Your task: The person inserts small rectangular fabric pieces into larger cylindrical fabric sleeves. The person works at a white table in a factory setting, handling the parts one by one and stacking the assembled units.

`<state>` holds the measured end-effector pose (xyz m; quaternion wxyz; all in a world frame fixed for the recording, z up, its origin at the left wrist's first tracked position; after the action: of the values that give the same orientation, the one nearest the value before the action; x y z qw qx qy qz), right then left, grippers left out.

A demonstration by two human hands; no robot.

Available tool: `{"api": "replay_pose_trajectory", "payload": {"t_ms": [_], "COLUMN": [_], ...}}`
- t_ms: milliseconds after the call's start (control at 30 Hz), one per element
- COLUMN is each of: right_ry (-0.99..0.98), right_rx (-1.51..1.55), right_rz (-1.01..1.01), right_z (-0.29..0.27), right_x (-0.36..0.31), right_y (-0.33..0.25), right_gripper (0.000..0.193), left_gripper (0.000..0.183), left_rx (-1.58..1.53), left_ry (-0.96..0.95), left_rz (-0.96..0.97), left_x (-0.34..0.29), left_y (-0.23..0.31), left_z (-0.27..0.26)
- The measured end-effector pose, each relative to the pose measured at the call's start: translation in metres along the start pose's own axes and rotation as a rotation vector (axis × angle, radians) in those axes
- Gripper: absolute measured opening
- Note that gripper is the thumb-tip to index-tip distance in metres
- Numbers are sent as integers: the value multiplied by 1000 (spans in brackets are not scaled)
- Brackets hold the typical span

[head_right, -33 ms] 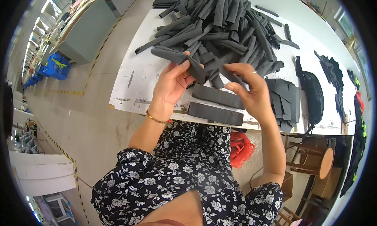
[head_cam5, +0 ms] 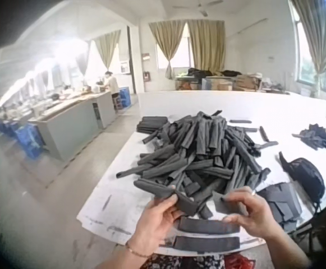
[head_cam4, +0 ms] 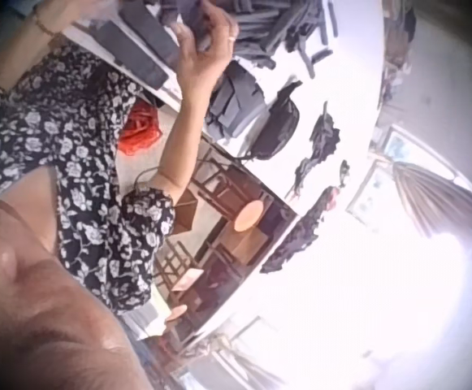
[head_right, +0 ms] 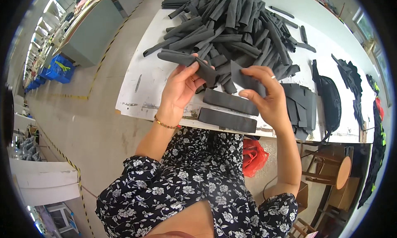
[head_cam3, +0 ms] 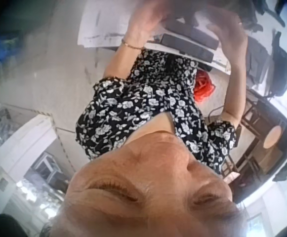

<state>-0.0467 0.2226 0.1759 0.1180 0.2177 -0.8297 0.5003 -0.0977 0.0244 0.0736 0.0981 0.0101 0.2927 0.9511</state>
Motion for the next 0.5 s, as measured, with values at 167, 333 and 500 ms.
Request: {"api": "replay_pose_trajectory", "payload": {"t_ms": [167, 333, 500], "right_ry": [114, 96, 112], "right_rx": [-334, -440, -446], "right_rz": [-124, -208, -237], "right_z": [-2, 13, 21], "right_x": [-8, -6, -1], "right_y": [-21, -32, -34], "right_gripper": [54, 48, 37], "left_gripper": [24, 23, 23], "left_rx": [63, 89, 87], "left_ry": [79, 101, 80], "left_rz": [40, 11, 1], "left_x": [9, 12, 11], "left_y": [5, 0, -5], "left_z": [-17, -23, -23]}}
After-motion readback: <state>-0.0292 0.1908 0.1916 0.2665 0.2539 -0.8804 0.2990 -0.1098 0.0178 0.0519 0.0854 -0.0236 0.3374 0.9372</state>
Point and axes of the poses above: each hand's wrist, its own x-axis towards the middle knuckle, its own z-axis out of the palm, y = z × x, the point moved 9 cm from there along x, towards the middle knuckle, and after that the axes turned 2 degrees about z, right-handed, at the moved point
